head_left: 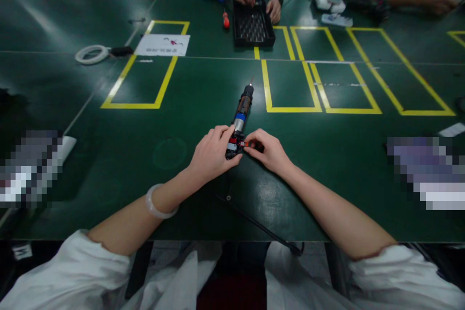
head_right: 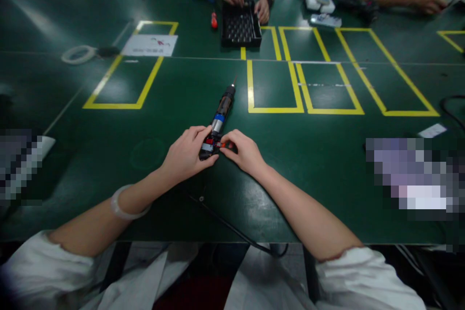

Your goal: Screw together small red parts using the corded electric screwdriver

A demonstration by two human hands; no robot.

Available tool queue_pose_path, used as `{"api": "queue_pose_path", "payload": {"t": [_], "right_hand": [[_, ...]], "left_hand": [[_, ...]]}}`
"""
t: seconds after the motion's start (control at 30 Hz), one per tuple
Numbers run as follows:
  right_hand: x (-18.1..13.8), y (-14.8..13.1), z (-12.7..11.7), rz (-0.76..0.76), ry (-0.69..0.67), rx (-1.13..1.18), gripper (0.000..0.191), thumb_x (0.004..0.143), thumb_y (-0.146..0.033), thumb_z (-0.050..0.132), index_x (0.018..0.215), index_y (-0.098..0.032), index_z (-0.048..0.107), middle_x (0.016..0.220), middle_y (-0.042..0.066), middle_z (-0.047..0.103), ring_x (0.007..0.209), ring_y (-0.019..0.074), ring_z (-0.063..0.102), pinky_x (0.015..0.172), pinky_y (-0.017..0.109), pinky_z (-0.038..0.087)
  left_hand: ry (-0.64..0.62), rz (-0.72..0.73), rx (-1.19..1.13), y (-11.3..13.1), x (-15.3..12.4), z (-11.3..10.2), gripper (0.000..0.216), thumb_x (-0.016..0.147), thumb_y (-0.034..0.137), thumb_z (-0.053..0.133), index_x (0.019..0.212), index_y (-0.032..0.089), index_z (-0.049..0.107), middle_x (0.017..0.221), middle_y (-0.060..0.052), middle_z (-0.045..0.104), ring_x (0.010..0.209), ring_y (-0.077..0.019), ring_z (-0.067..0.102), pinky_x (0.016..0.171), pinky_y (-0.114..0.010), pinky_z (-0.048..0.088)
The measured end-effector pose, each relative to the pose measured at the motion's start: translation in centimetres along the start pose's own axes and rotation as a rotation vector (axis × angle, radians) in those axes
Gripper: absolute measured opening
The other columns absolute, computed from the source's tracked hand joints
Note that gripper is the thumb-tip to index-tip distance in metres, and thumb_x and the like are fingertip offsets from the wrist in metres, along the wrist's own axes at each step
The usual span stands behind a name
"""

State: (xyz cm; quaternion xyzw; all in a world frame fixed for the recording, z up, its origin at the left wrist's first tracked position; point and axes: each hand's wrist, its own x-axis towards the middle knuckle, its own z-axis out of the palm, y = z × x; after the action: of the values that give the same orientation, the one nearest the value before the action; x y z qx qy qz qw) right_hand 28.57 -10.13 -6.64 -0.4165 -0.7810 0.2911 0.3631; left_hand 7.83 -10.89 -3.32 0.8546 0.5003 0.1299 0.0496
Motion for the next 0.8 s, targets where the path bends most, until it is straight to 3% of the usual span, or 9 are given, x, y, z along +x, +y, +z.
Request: {"api": "queue_pose_path", "payload": {"t": [0.1,0.53,0.8], "right_hand": [[0.0,-0.2,-0.2,-0.022,0.002,0.013,0.008,0.089,-0.017,0.064,0.097,-0.02,0.064,0.096,0.004,0.06,0.08,0.0152,0.058,0.071,0.028,0.046],[0.0,-0.8,0.0,0.051,0.071,0.103,0.007,0.086,-0.019,0.064,0.093,-0.019,0.065,0.083,0.001,0.067,0.063,0.0114,0.058,0.064,0.025,0.048],[0.0,-1.0,-0.2,0.068,0.071,0.126,0.006,0.086,-0.019,0.06,0.091,-0.02,0.063,0.082,0.001,0.068,0.065,0.0113,0.058,0.065,0.025,0.048]], "left_hand": [[-0.002,-0.002,0.006,0.0,-0.1,0.0,0.066,0.084,0.043,0.063,0.14,0.012,0.046,0.129,-0.015,0.054,0.11,-0.0299,0.055,0.093,-0.042,0.049],[-0.019,-0.012,0.067,0.2,0.2,-0.1,0.07,0.089,0.053,0.055,0.145,0.013,0.043,0.129,-0.017,0.053,0.109,-0.0313,0.056,0.089,-0.042,0.048],[-0.02,-0.097,0.123,0.5,0.9,-0.2,0.068,0.091,0.055,0.052,0.147,0.018,0.042,0.12,-0.016,0.056,0.102,-0.03,0.057,0.082,-0.039,0.048]]}}
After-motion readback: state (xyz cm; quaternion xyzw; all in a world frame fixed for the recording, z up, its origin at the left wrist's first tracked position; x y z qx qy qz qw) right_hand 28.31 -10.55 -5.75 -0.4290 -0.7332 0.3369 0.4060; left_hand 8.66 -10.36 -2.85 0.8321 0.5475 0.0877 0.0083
